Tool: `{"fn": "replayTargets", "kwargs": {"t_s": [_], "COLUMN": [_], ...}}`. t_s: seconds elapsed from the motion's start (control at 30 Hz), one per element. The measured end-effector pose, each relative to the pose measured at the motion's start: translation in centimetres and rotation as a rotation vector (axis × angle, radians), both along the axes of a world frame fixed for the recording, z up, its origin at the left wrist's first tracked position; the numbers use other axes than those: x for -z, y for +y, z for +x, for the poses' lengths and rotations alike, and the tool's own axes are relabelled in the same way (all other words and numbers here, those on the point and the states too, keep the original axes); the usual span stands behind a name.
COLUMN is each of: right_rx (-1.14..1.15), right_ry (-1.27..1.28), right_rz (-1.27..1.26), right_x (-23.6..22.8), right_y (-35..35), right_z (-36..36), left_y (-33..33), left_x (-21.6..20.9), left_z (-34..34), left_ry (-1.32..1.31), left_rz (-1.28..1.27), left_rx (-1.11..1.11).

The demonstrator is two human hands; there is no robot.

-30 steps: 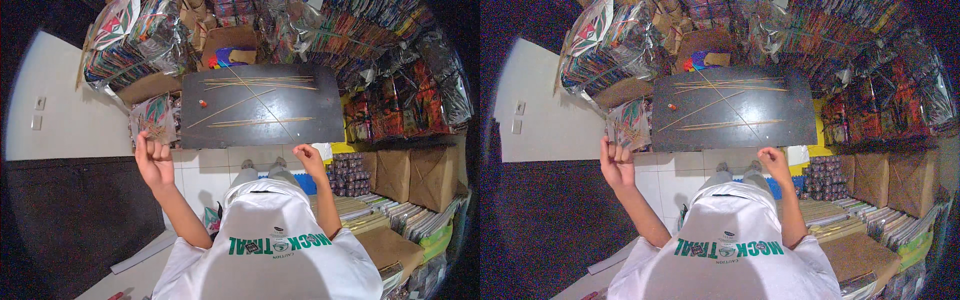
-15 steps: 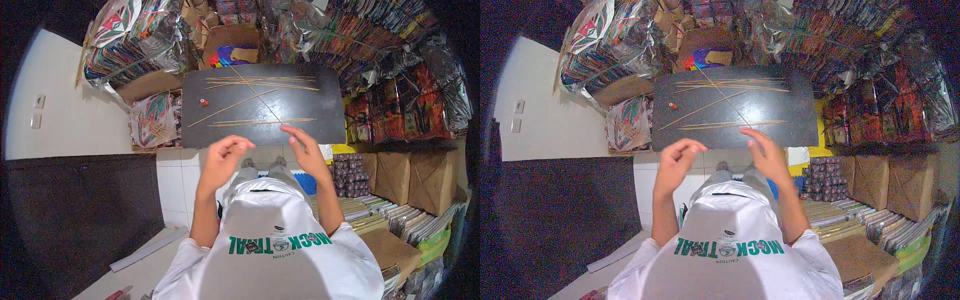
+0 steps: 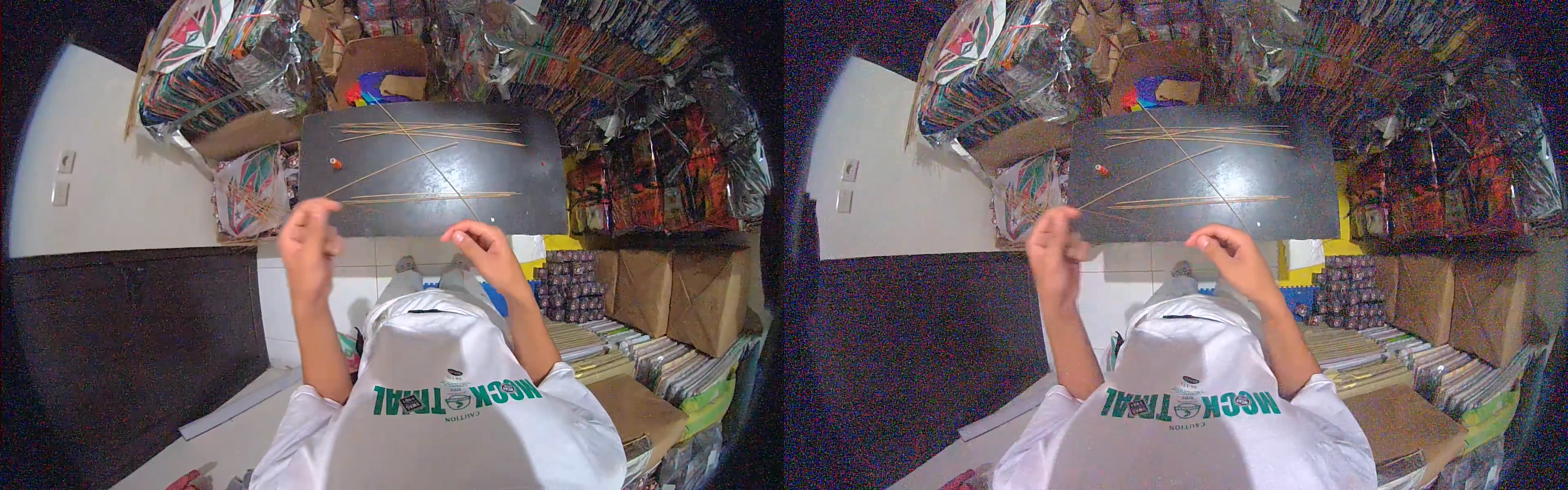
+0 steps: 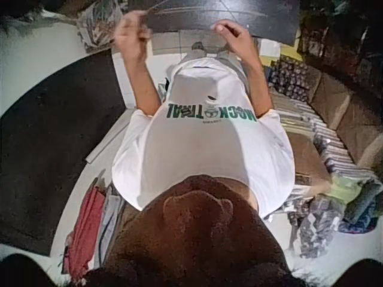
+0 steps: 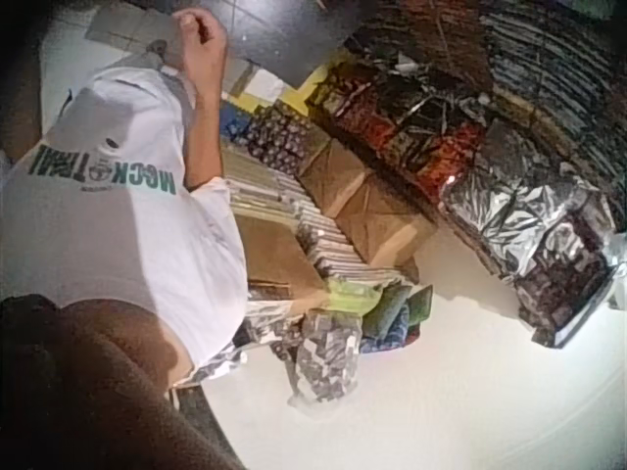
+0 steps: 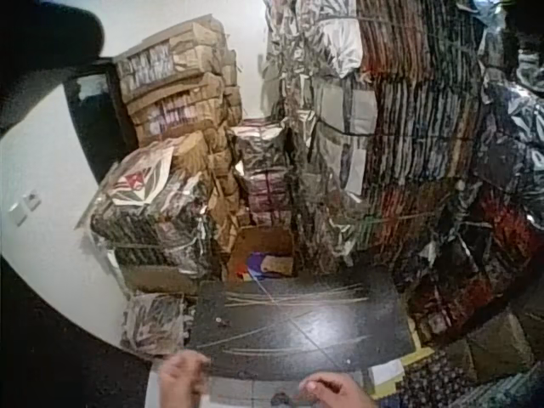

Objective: The person assembles thin wooden sticks on a dark work surface. They pick up sticks, align them, and use a small orange tool to secure or mark them. The person repeatedly handles the sticks, arranging them in parallel and cross patterns.

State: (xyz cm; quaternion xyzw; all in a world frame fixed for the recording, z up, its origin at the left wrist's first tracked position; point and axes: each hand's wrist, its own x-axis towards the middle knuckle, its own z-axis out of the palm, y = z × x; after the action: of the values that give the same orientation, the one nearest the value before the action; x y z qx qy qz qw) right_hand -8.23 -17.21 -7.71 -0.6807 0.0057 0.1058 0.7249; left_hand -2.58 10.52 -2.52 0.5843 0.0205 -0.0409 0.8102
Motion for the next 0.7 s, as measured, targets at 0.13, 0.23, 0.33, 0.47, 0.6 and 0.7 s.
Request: {"fn": "replayTargets", "kwargs": {"t_s": [0.13,0.23,0.33,0.47,0.6,0.7], "right_rx": [0.126,0.178,0.197,0.093,0.051,0.084], "right_ry": [0.084,0.161,0.223,0.195,0.171,-0.001], "right_rz": [-0.094,-0.225,-0.401,-0.903,-0.825,-0.891], "right_x": [4.0,7.8,12.3,15.8,13.0,7.3], "right_y": [-2.0,-4.2,-7.0,-10.7,-11.7,-9.7], "right_z": [-1.3,-2.6,-4.3,-7.0,-7.3,-4.9], "left_y": [5.3,9.9,11.5,11.7,8.7,4.6], "left_x": [-1.3,-1.4,-1.9,-1.6,-0.9,-1.2], "left_z": [1.1,1.5,1.2,0.7,-0.5,-1.1], "left_ry": [-0.09,-0.165,-0.172,-0.151,-0.039,0.013], "left_rz": [-0.252,-0.439,-0.429,-0.336,0.02,0.369], "left_rx": [-0.37,-0.477,-0.59,-0.592,-0.459,-0.241]}}
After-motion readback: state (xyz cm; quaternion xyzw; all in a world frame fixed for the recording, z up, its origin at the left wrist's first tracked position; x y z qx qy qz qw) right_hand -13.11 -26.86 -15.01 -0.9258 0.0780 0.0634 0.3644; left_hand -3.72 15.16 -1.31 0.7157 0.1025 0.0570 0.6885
